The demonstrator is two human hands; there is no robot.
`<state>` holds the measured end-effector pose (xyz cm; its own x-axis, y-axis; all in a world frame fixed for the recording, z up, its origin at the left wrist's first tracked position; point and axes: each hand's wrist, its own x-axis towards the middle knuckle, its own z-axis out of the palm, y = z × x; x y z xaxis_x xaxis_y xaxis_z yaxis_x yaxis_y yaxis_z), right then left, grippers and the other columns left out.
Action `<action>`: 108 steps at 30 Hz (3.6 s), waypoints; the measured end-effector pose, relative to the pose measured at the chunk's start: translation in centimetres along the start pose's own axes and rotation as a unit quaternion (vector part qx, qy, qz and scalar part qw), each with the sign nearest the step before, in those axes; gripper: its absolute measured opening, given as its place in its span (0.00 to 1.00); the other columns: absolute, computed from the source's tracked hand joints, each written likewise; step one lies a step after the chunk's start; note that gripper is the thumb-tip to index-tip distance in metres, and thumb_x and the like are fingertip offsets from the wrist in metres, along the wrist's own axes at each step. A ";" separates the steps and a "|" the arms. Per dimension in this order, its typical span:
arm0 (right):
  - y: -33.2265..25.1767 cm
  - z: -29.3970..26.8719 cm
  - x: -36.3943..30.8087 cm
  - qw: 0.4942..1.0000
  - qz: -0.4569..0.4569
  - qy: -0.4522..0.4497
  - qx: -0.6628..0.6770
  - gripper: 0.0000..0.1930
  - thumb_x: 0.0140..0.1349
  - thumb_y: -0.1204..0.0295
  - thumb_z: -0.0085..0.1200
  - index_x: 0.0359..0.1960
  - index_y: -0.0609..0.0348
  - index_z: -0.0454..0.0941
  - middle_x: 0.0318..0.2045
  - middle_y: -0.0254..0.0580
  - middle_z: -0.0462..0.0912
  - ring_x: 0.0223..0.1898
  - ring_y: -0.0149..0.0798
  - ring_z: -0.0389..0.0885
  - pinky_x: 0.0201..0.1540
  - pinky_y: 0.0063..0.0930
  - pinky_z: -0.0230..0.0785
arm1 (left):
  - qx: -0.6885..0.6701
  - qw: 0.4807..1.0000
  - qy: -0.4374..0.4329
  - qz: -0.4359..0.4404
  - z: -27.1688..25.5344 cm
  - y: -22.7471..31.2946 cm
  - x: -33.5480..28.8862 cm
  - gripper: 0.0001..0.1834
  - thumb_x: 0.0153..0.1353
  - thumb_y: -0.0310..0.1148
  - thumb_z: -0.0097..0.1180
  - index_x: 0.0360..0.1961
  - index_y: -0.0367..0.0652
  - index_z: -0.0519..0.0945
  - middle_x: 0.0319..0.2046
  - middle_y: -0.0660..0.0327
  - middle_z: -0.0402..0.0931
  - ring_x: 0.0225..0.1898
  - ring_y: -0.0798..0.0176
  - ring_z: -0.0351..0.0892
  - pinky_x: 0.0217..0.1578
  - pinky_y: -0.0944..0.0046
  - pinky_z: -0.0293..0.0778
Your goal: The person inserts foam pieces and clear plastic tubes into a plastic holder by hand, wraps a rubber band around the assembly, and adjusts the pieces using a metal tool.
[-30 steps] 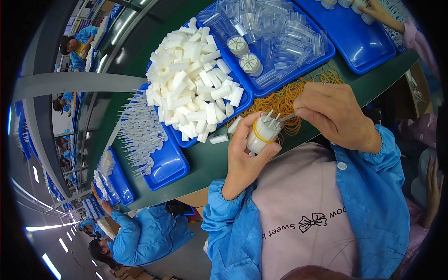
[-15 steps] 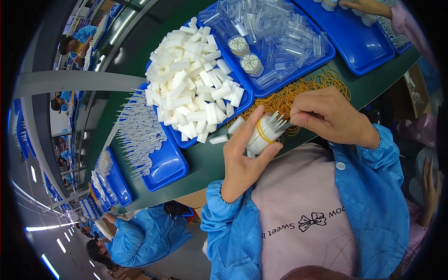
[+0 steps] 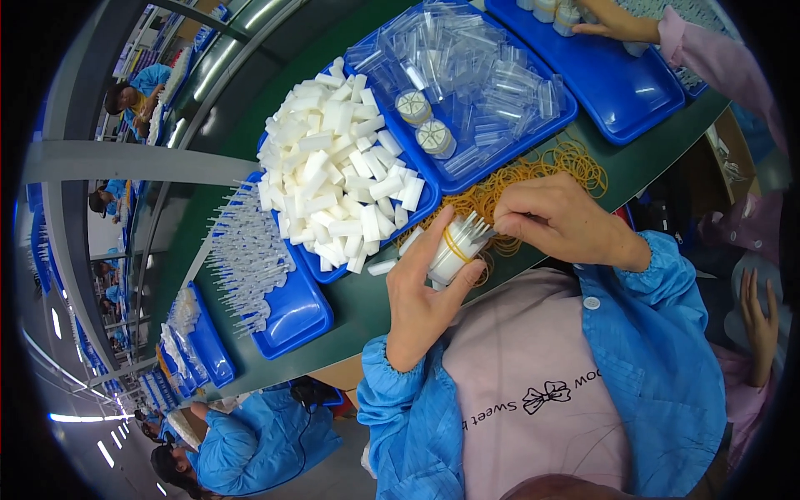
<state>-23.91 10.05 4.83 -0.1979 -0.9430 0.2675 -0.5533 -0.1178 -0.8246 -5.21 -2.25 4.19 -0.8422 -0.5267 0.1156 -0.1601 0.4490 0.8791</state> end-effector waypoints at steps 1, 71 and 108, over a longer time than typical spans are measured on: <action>0.1 0.3 -0.1 1.000 -0.005 0.014 0.000 0.07 0.61 0.72 0.55 0.28 0.63 0.75 0.24 0.43 0.77 0.24 0.43 0.77 0.27 0.32 0.67 | 0.005 1.000 0.002 -0.003 0.0 0.0 0.0 0.35 0.47 0.29 0.70 0.59 0.38 0.73 0.45 0.47 0.80 0.43 0.53 0.81 0.45 0.60 0.74; 0.6 -0.8 -1.2 0.992 0.058 0.107 0.044 0.07 0.63 0.73 0.54 0.30 0.65 0.76 0.21 0.37 0.74 0.21 0.29 0.68 0.24 0.24 0.60 | 0.211 0.904 0.358 0.099 -1.8 -3.9 -8.9 0.34 0.48 0.23 0.60 0.59 0.36 0.65 0.56 0.48 0.67 0.55 0.50 0.68 0.54 0.54 0.65; -2.2 -3.5 -1.1 0.996 -0.023 0.082 -0.035 0.04 0.60 0.77 0.56 0.30 0.66 0.77 0.23 0.40 0.76 0.21 0.32 0.72 0.24 0.24 0.61 | -0.063 0.984 0.151 0.065 3.5 2.5 0.1 0.32 0.47 0.33 0.72 0.55 0.38 0.76 0.46 0.52 0.78 0.45 0.55 0.79 0.45 0.61 0.74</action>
<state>-25.30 12.40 8.11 -0.2971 -0.8733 0.3861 -0.6187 -0.1319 -0.7745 -7.51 1.37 4.81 -0.6561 -0.6703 0.3467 0.0200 0.4439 0.8959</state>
